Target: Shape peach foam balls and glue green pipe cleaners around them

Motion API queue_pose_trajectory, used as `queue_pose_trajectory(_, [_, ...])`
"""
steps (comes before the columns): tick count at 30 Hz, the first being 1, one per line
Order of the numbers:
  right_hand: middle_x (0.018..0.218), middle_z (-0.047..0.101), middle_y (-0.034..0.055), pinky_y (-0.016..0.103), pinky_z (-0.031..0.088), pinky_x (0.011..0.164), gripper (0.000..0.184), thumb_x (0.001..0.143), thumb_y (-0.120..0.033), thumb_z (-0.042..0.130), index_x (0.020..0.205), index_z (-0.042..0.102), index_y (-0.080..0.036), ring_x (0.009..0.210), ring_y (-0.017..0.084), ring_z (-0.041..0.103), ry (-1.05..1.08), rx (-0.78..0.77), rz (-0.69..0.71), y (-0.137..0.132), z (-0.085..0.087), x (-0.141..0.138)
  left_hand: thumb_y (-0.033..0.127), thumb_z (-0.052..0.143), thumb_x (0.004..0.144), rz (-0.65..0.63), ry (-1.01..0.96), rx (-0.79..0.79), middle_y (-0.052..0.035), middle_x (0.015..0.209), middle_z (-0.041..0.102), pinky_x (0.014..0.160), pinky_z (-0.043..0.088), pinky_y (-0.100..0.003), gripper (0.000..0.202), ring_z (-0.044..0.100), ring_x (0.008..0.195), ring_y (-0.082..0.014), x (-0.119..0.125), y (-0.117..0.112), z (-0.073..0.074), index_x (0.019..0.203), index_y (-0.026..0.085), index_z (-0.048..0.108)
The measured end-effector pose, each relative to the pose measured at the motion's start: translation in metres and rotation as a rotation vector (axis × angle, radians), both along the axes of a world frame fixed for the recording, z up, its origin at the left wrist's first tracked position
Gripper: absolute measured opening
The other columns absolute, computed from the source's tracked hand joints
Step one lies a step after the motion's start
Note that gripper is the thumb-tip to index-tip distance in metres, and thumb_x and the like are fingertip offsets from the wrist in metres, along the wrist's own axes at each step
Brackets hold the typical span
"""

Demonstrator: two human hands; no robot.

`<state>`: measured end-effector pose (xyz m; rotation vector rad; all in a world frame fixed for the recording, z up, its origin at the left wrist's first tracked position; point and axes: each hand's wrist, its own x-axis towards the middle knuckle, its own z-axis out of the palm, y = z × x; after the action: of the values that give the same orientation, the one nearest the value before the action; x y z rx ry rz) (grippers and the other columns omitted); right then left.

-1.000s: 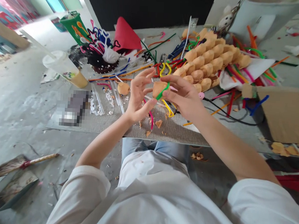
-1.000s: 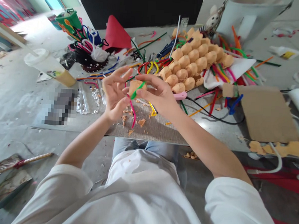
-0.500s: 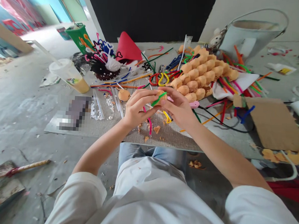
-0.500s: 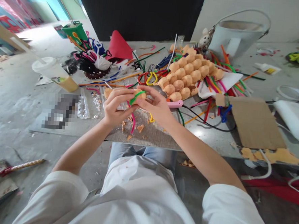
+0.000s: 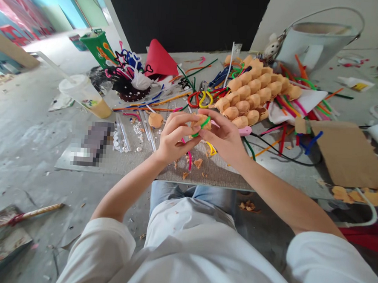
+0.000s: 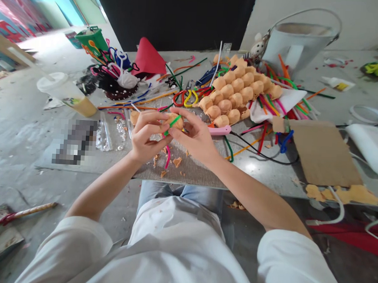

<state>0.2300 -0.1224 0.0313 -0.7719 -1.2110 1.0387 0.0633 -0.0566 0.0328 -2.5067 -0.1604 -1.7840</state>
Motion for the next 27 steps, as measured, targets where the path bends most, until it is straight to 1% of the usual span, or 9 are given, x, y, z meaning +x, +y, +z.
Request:
queue_pose_trajectory(5, [0.131,0.07,-0.0015,0.043,0.057,0.107,0.047,0.069,-0.043,0.09,0.112,0.072,-0.037,0.113,0.022,0.068,0.009,0.001,-0.029,-0.002,0.002,-0.003,0.025,0.078,0.086,0.038,0.025,0.055,-0.005,0.111,0.074,0.086,0.065,-0.037,0.023,0.068,0.103,-0.0185,-0.001,0.001,0.001,0.1,0.026,0.06])
queue_pose_trajectory(9, [0.136,0.069,-0.0014,0.043,0.054,0.112,0.045,0.073,-0.046,0.087,0.114,0.072,-0.037,0.121,0.023,0.067,-0.027,0.042,-0.032,-0.001,0.001,-0.002,0.025,0.077,0.087,0.043,0.036,0.047,-0.0041,0.111,0.072,0.083,0.064,-0.036,0.021,0.066,0.104,-0.0182,0.001,0.001,-0.001,0.099,0.027,0.06])
queue_pose_trajectory(11, [0.139,0.068,-0.0018,0.042,0.057,0.109,0.044,0.08,-0.05,0.082,0.121,0.07,-0.037,0.123,0.023,0.066,-0.047,0.04,0.016,0.001,0.0,0.001,0.026,0.077,0.088,0.022,0.005,0.012,-0.0047,0.113,0.072,0.086,0.063,-0.036,0.022,0.067,0.106,-0.0183,0.002,0.002,-0.003,0.103,0.026,0.061])
queue_pose_trajectory(13, [0.146,0.064,-0.0015,0.042,0.059,0.106,0.046,0.087,-0.053,0.074,0.13,0.066,-0.038,0.124,0.022,0.067,-0.055,0.021,0.089,0.002,-0.001,0.005,0.027,0.078,0.088,-0.006,-0.036,-0.062,-0.0054,0.114,0.073,0.092,0.062,-0.037,0.026,0.069,0.108,-0.0179,0.002,0.003,-0.004,0.108,0.025,0.062])
queue_pose_trajectory(16, [0.158,0.054,0.0006,0.044,0.058,0.109,0.055,0.089,-0.054,0.073,0.14,0.06,-0.037,0.127,0.023,0.066,-0.072,0.013,0.123,0.004,-0.001,0.008,0.027,0.078,0.088,-0.038,-0.055,-0.195,-0.0066,0.118,0.073,0.095,0.062,-0.034,0.03,0.072,0.111,-0.0172,0.002,0.003,-0.005,0.114,0.024,0.062])
queue_pose_trajectory(18, [0.159,0.053,0.001,0.044,0.058,0.111,0.058,0.087,-0.053,0.076,0.14,0.061,-0.036,0.127,0.023,0.065,-0.083,0.018,0.096,0.005,-0.002,0.009,0.027,0.078,0.089,-0.035,-0.051,-0.208,-0.0063,0.118,0.074,0.095,0.063,-0.033,0.03,0.073,0.111,-0.0169,0.001,0.002,-0.004,0.114,0.024,0.063])
queue_pose_trajectory(22, [0.152,0.06,0.0011,0.043,0.057,0.113,0.054,0.083,-0.051,0.081,0.133,0.067,-0.037,0.132,0.024,0.062,-0.075,0.026,0.031,0.006,-0.002,0.007,0.028,0.079,0.089,-0.006,-0.04,-0.145,-0.0048,0.117,0.076,0.095,0.065,-0.033,0.029,0.075,0.109,-0.0159,0.001,0.002,-0.001,0.113,0.025,0.064])
queue_pose_trajectory(24, [0.147,0.063,0.0019,0.043,0.056,0.114,0.054,0.082,-0.052,0.082,0.132,0.069,-0.036,0.134,0.025,0.061,-0.097,0.038,-0.001,0.006,-0.003,0.008,0.026,0.08,0.087,-0.013,-0.042,-0.134,-0.0053,0.117,0.076,0.095,0.065,-0.032,0.031,0.075,0.11,-0.0158,0.0,0.002,-0.001,0.114,0.024,0.065])
queue_pose_trajectory(27, [0.144,0.065,0.002,0.043,0.057,0.113,0.053,0.083,-0.052,0.081,0.132,0.069,-0.035,0.131,0.024,0.064,-0.143,0.083,-0.045,0.006,-0.005,0.011,0.024,0.08,0.086,-0.063,-0.049,-0.194,-0.0067,0.119,0.076,0.097,0.064,-0.032,0.032,0.074,0.112,-0.0162,-0.001,0.001,-0.001,0.114,0.024,0.066])
